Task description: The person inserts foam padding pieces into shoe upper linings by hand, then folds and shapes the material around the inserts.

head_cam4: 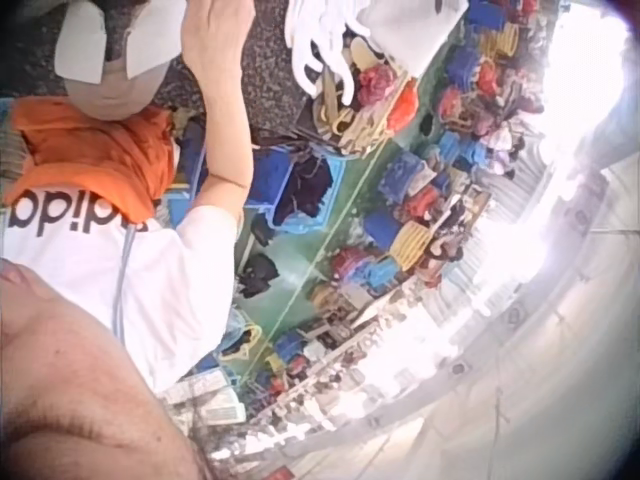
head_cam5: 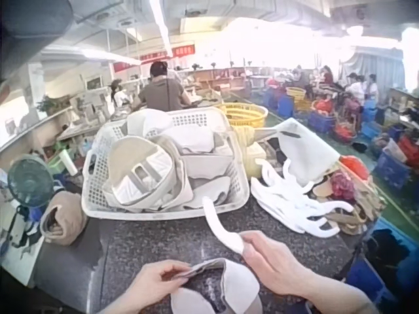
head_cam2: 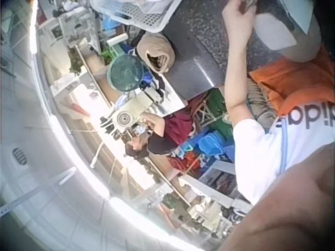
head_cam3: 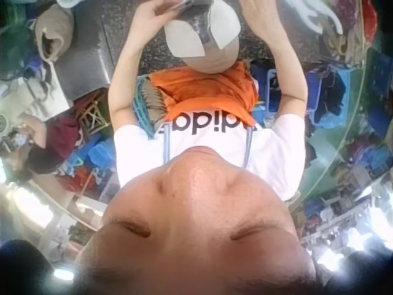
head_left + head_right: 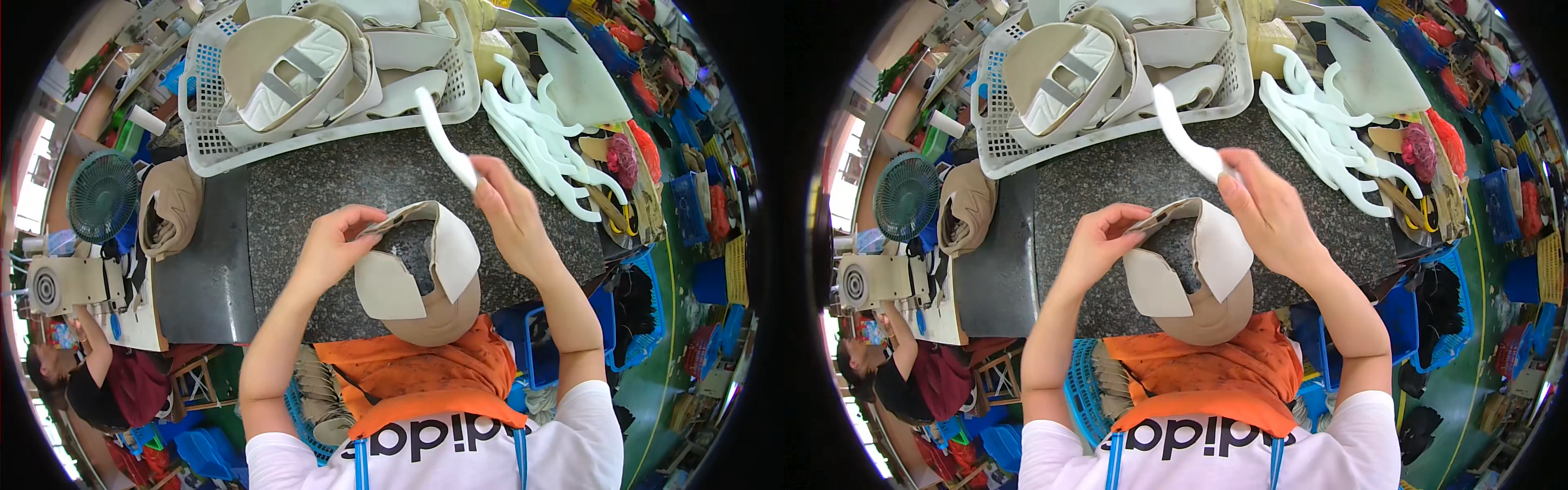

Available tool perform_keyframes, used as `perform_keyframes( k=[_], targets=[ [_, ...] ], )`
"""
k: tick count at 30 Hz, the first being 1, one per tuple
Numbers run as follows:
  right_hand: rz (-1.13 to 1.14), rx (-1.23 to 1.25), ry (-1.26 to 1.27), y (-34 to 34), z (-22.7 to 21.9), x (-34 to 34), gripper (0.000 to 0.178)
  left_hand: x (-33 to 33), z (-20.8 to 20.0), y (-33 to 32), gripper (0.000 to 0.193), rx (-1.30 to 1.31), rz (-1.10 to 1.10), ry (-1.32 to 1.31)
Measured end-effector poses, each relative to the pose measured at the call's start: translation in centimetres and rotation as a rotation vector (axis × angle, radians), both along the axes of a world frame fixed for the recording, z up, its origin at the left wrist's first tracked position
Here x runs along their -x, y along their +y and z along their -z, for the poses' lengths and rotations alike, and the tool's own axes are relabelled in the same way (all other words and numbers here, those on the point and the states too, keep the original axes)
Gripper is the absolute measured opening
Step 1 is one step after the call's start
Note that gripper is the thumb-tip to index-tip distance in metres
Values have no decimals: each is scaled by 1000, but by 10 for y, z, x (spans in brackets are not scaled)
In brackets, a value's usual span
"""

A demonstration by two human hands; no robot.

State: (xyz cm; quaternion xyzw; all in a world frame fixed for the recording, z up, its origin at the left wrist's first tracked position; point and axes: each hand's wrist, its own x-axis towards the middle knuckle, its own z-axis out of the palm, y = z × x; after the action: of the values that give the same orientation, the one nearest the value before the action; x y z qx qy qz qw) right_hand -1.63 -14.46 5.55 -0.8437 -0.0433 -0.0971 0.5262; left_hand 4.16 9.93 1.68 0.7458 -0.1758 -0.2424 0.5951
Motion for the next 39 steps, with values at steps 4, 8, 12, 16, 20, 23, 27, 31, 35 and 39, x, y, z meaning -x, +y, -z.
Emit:
perform_keyframes(
  k=[4, 8, 12, 16, 20, 23, 27, 31, 35, 39],
  targets=[
    [-404, 80, 42, 18, 10, -7, 15, 3, 14, -2, 21, 50, -108, 29],
    [-362, 388, -186, 35, 32, -10, 16, 4, 13, -5, 24, 141, -46, 168],
    [-275, 449, -183, 39, 35, -11, 18, 1, 13, -4, 26, 182, -28, 194],
    [-238, 514, -197, 43, 33, -11, 17, 6, 8, -8, 24, 199, -5, 211],
    [-167, 587, -195, 30, 26, -9, 18, 11, 6, -13, 19, -37, -56, -75],
    [-117, 618, -16, 18, 22, -5, 19, 13, -1, -19, 18, -92, -52, -114],
    [-76, 651, -104, 28, 32, -11, 18, 1, -2, -32, 16, -169, 93, -580],
    [-304, 700, 61, 24, 5, -27, 14, -16, -7, -42, 20, -424, 90, -363],
    [-102, 993, -172, 70, 26, -9, 10, -11, 8, -50, 19, -359, -287, -332],
    [-54, 763, -82, 47, 32, -9, 8, -18, 32, -29, 37, -138, -106, -241]
  ],
)
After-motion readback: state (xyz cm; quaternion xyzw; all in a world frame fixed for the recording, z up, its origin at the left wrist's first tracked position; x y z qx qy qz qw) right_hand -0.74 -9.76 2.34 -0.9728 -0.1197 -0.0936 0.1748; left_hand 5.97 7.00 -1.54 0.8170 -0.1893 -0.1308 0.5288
